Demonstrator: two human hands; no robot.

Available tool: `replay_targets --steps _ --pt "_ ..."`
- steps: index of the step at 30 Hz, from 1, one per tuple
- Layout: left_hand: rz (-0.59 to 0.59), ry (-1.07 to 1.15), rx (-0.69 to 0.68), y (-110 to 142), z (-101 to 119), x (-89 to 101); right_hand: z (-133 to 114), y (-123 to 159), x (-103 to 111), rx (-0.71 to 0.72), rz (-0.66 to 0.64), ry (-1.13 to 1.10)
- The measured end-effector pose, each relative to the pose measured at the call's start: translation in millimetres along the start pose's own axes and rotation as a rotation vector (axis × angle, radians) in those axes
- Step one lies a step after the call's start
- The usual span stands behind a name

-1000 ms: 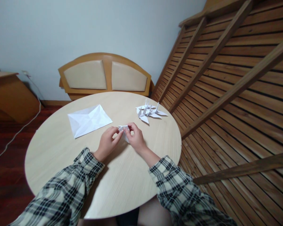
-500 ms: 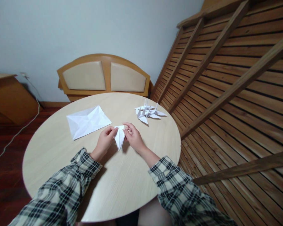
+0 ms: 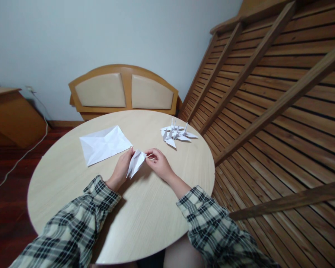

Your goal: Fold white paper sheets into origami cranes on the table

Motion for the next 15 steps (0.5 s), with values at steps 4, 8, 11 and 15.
replay_targets --steps 4,8,11,15 --pt "0.002 0.011 -0.013 -0.9 1.5 -0.4 3.9 -4.2 1.4 0.010 -0.026 -0.093" --pt "-0.112 -0.004 0.033 1.0 1.0 -14.1 19.7 -5.5 8.5 -0.115 0.049 -0.228" --pt "-0.225 -0.004 0.090 4.0 -4.1 -25.3 28.5 -4.8 13.8 -0.175 0.118 -0.344" --pt "-0.325 -0.143 -0.012 4.9 5.2 -33.2 42.5 -2.5 21.3 -0.222 0.233 -0.493"
Point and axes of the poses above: each hand's wrist, its own y-axis away from the middle knuckle, its own x-axis out of the back of the hand, z = x × y, the point moved 9 cm from there along -y, towards the middle knuckle, and after that the axes turned 13 degrees about -z, right-handed, at the moved point
